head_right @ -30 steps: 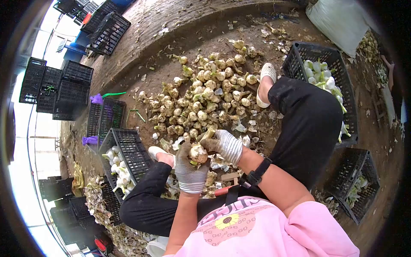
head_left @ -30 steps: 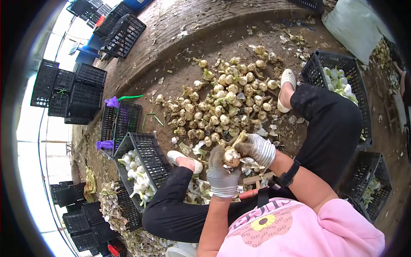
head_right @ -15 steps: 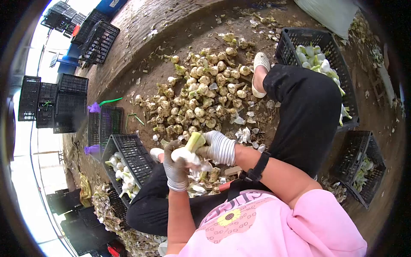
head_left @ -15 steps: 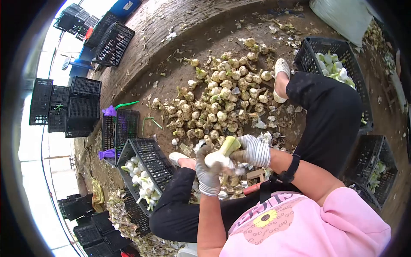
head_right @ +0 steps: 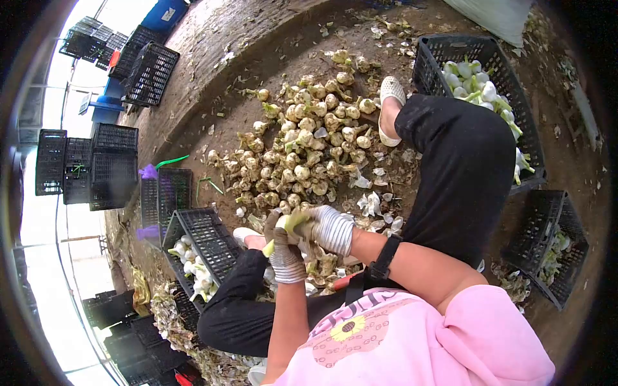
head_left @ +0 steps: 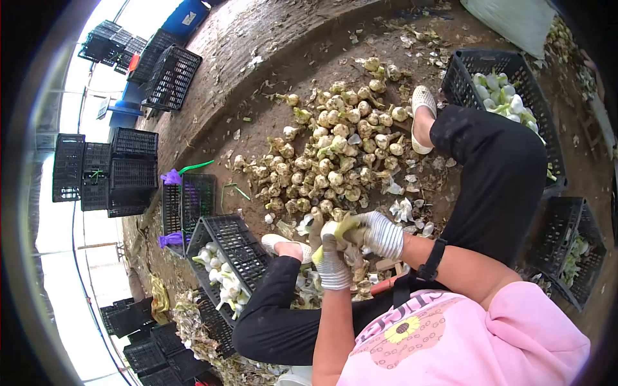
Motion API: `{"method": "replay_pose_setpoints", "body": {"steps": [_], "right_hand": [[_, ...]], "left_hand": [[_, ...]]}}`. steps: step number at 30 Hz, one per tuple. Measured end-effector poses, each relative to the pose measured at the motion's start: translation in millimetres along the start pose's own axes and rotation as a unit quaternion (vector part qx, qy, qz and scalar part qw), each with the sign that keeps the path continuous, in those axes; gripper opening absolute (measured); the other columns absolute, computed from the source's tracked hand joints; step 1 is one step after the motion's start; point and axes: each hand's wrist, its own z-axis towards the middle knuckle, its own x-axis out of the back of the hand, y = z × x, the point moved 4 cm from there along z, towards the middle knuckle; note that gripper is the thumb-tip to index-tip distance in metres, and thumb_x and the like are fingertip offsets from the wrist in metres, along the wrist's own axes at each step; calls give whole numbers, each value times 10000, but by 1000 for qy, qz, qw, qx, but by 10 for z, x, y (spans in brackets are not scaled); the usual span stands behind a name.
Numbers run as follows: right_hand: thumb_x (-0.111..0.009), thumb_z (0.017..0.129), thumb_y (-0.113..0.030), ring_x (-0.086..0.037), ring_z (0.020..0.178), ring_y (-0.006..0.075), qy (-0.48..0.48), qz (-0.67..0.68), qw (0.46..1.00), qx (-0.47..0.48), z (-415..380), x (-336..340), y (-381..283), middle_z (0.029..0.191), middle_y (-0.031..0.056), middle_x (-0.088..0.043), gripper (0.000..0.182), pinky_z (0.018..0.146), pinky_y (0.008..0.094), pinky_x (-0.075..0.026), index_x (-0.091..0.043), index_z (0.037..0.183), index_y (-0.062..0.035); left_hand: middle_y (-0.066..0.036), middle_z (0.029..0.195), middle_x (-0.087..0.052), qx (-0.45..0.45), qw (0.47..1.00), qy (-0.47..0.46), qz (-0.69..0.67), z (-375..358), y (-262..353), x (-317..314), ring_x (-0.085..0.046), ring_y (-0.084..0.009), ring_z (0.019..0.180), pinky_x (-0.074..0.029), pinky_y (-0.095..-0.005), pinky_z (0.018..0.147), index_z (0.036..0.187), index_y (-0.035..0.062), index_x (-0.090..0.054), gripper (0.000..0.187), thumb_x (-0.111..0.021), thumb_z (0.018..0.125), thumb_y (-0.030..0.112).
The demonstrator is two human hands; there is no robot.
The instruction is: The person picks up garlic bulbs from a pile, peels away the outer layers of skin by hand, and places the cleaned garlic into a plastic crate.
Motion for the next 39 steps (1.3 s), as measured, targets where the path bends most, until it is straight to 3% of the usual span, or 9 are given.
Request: {"method": "replay_pose_setpoints", "body": {"steps": [5,7,12,17,20,26,29,31,39], "right_hand": [[-602,827,-123,-638,696,201,118,317,941,-3,253,661,-181,875,119,-641,211,520,297,-528,-591,1007,-14],[-652,789,-153,-635,755,211,-3,-28,1000,4,105,344,-390,895,140,-639,382,576,286,-532,-535,1110,19],[-727,726,-279,-550,969,173,-137,-121,983,14,-21,-265,-144,1093,122,-569,687,803,284,-470,-399,1265,-7],[-698,760,-282,-552,872,123,-73,-71,995,-6,-17,-86,-306,1000,77,-581,546,729,257,-479,-473,1162,11],[-688,766,-254,-537,779,106,-75,-110,990,-41,-10,-92,-304,933,56,-586,491,653,241,-466,-482,1137,-6],[-678,772,-173,-533,824,96,-85,-251,964,-25,-2,-78,-267,944,79,-587,426,689,245,-472,-487,1121,-19],[-692,765,-192,-525,868,91,-120,-178,977,-12,-46,-82,-278,984,68,-579,432,730,241,-467,-496,1112,-25],[-703,757,-241,-512,953,109,-187,-62,980,-1,-88,-144,-320,1070,65,-553,483,796,257,-453,-499,1146,-42],[-678,775,-246,-525,785,93,-141,-43,986,-83,-46,-80,-158,1011,52,-576,602,673,222,-453,-410,1273,-43]], "left_hand": [[-92,819,-605,73,961,41,-262,158,407,324,-594,-223,621,-480,-330,481,987,79,-548,544,-523,762,573],[-82,789,-603,60,963,104,-243,165,503,505,-594,-223,603,-479,-325,474,990,89,-553,583,-495,757,620],[-142,1288,-383,-90,995,-9,36,-170,341,209,-377,-267,1185,-359,-390,951,1342,114,-330,1003,-334,646,836],[-105,1112,-566,-154,974,-25,166,-202,534,138,-541,-200,994,-435,-316,844,1186,21,-506,519,-711,754,224],[-119,830,-637,-319,789,-49,522,-157,944,-110,-602,-258,797,-446,-333,768,858,7,-627,234,-706,639,30],[-97,699,-624,-371,679,-68,630,-166,834,-213,-594,-228,628,-464,-337,617,795,30,-622,127,-666,676,16],[-85,668,-609,-230,864,-51,445,-123,816,-136,-570,-170,556,-448,-302,516,795,24,-612,63,-619,734,13],[-88,688,-592,35,985,-2,169,127,529,357,-580,-154,573,-479,-256,504,833,5,-577,45,-559,794,15],[-90,798,-620,92,994,-37,-54,99,431,375,-639,-231,681,-562,-355,590,905,35,-535,121,-571,791,56]]}}
